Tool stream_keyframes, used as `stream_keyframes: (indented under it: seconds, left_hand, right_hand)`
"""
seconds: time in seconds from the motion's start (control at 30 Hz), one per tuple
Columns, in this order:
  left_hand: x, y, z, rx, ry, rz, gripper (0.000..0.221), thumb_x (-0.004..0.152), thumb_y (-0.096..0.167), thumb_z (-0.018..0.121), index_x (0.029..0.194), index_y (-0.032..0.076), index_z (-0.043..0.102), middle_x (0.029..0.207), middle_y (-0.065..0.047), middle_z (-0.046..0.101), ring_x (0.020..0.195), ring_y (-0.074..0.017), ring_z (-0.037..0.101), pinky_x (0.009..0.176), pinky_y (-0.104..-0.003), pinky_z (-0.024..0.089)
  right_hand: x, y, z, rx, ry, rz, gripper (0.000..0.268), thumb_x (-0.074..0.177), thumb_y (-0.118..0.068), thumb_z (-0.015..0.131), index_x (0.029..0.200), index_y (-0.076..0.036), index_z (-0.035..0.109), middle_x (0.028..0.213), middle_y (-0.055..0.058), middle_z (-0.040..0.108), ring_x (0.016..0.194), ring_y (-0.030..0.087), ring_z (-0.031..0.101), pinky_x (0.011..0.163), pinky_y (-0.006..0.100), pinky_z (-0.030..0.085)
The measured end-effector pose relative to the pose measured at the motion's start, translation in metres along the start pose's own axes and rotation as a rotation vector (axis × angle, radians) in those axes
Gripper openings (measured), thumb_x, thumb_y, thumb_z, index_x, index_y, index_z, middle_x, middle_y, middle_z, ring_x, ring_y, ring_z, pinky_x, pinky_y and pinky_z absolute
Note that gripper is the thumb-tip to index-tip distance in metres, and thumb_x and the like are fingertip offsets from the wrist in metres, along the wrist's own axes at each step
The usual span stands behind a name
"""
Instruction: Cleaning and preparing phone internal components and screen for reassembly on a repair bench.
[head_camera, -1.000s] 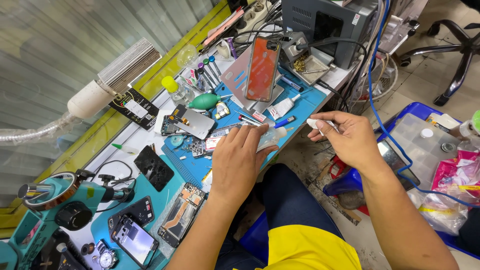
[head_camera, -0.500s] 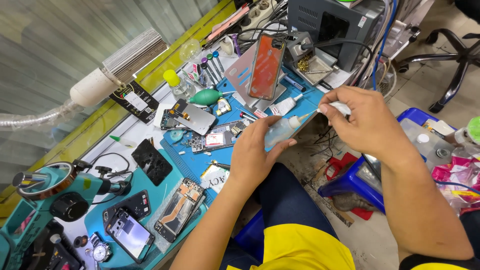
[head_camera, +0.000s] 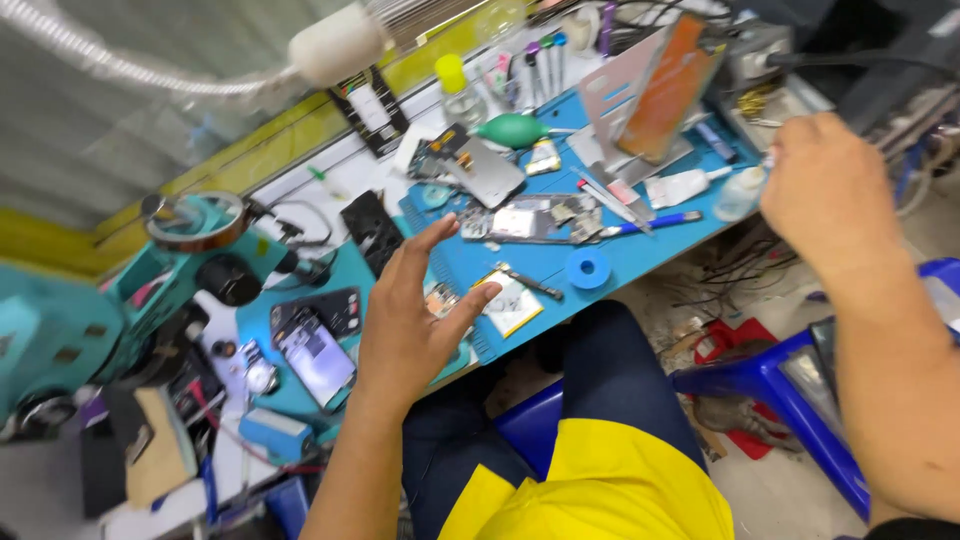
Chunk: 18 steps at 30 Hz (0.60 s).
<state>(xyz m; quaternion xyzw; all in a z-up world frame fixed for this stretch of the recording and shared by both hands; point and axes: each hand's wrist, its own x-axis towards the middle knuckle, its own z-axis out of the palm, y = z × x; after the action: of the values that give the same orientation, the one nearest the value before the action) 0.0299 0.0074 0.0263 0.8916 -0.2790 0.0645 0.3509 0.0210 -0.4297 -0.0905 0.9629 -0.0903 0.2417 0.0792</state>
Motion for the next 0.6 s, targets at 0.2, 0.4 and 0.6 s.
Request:
stream_keyframes:
  seconds: [0.2,0.4,0.6]
  left_hand:
    - [-0.058,-0.073,-0.001,0.211,-0.167,-0.224,0.111,0.083,0.047,0.084,0.165,0.016,0.016,0.158,-0.018,0.045,0.146,-0.0393,0.039,0.114,-0.055,0.037]
    - [-0.073,-0.107,0.021,0.41,-0.307,-0.313,0.125,0.079,0.047,0.09,0.167,0.012,0.007,0.135,-0.016,0.06,0.128,-0.0356,0.052,0.097,-0.048,0.052]
    - [-0.079,-0.122,0.027,0.298,-0.209,-0.299,0.12,0.079,0.037,0.09,0.166,0.012,0.012,0.142,-0.013,0.059,0.136,-0.0344,0.048,0.102,-0.049,0.049]
  right_hand:
    - [-0.013,0.051,0.1,0.114,-0.048,-0.01,0.015,0.132,-0.005,0.063,0.117,-0.005,0.06,0.102,0.007,0.057,0.081,0.024,0.063,0.071,0.031,0.044]
    - [-0.014,0.052,0.095,0.199,0.002,0.121,0.011,0.13,-0.006,0.064,0.122,-0.003,0.071,0.107,0.022,0.068,0.095,0.039,0.068,0.081,0.047,0.049]
    - [-0.008,0.025,0.031,-0.094,0.024,0.03,0.01,0.118,-0.024,0.072,0.119,-0.021,0.082,0.112,0.002,0.075,0.092,0.022,0.074,0.075,0.033,0.059]
